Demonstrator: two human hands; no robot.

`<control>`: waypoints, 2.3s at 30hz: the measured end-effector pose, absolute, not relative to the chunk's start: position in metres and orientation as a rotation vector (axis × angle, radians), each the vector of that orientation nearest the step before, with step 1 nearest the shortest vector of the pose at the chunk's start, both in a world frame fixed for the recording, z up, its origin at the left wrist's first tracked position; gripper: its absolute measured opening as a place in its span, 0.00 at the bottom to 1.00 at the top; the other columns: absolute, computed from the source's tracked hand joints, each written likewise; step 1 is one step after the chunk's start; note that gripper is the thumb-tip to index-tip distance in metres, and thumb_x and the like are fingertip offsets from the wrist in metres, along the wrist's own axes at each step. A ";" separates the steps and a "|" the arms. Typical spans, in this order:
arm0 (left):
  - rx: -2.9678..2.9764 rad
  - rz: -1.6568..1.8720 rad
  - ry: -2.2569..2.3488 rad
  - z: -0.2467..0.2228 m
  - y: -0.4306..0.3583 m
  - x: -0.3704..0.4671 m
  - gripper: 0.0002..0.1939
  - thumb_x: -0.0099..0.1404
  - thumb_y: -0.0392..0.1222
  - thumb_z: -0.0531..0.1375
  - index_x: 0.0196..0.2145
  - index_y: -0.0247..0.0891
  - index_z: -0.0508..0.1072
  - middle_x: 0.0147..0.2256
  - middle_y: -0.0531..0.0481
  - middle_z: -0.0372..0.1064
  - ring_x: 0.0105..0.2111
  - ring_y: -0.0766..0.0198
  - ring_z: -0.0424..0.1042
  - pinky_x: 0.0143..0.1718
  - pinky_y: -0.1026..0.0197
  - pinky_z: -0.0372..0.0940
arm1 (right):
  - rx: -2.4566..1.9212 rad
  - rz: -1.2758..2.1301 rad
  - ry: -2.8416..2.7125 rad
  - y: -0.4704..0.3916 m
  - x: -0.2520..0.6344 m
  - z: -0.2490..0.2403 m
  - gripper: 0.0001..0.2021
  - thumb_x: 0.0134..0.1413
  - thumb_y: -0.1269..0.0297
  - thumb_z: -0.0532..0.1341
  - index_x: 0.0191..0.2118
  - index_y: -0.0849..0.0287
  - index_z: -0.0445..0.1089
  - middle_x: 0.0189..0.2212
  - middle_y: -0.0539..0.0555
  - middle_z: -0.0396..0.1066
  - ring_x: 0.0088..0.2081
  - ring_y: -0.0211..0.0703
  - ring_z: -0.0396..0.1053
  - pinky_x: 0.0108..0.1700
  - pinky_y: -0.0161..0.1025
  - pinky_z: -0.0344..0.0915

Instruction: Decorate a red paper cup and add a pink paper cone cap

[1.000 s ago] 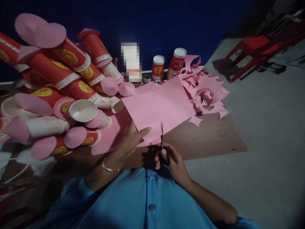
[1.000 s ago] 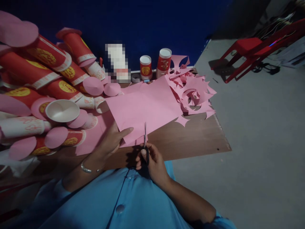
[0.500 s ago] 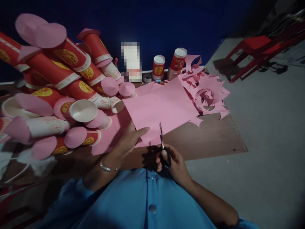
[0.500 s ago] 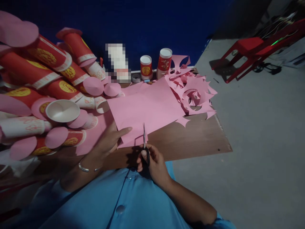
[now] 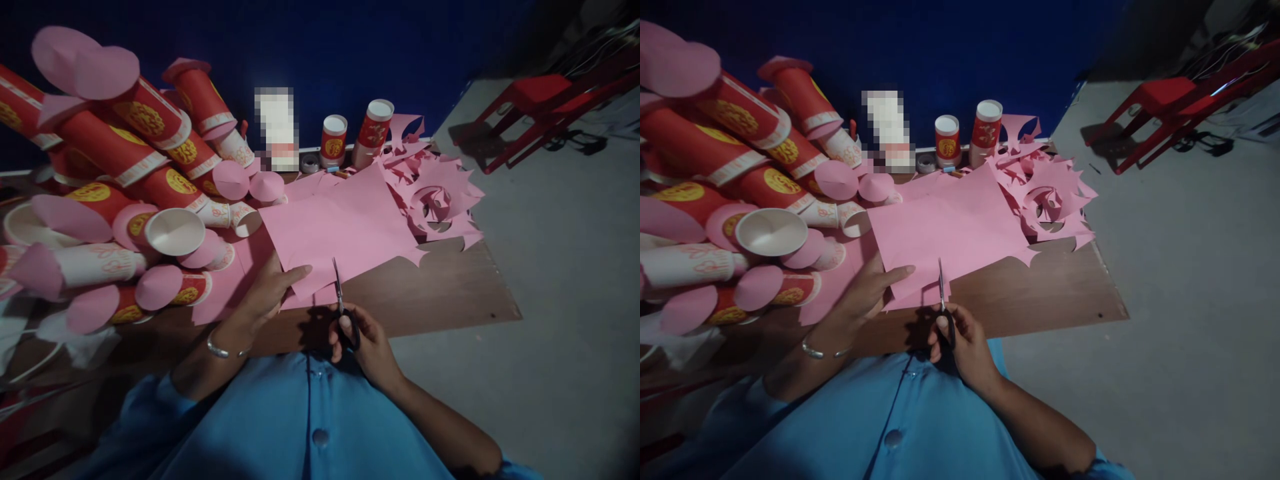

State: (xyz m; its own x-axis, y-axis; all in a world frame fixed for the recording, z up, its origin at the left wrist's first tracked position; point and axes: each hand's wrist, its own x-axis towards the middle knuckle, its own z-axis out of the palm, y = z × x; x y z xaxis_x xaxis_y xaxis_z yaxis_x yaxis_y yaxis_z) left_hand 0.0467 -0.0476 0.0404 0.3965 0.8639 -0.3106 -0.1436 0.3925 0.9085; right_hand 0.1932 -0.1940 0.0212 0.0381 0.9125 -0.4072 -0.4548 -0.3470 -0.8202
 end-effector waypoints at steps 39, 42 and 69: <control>0.974 0.716 0.939 0.040 -0.040 0.033 0.39 0.60 0.45 0.74 0.66 0.40 0.70 0.56 0.39 0.80 0.61 0.37 0.75 0.65 0.36 0.68 | -1.217 1.712 -0.509 -0.196 0.203 0.020 0.31 0.52 0.36 0.73 0.48 0.58 0.74 0.22 0.45 0.72 0.17 0.34 0.67 0.21 0.33 0.67; 0.973 0.704 0.939 0.042 -0.041 0.033 0.40 0.59 0.45 0.74 0.66 0.40 0.71 0.56 0.39 0.80 0.61 0.36 0.75 0.65 0.36 0.68 | -1.213 1.725 -0.493 -0.195 0.204 0.021 0.30 0.52 0.37 0.74 0.48 0.58 0.74 0.23 0.45 0.73 0.17 0.34 0.67 0.20 0.32 0.66; 1.056 0.616 0.945 0.038 -0.034 0.017 0.42 0.58 0.48 0.75 0.67 0.38 0.69 0.65 0.36 0.72 0.67 0.35 0.68 0.68 0.36 0.64 | -1.266 1.804 -0.597 -0.190 0.222 0.025 0.34 0.49 0.34 0.74 0.49 0.60 0.74 0.21 0.45 0.71 0.17 0.32 0.65 0.20 0.30 0.63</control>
State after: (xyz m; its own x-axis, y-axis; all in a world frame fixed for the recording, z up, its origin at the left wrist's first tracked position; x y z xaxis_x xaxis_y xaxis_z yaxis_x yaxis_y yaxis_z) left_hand 0.0174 -0.0340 0.0382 0.4807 0.8060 -0.3454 0.0087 0.3895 0.9210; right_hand 0.2216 -0.1899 0.0251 -0.1453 0.8377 -0.5264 -0.3579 -0.5405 -0.7614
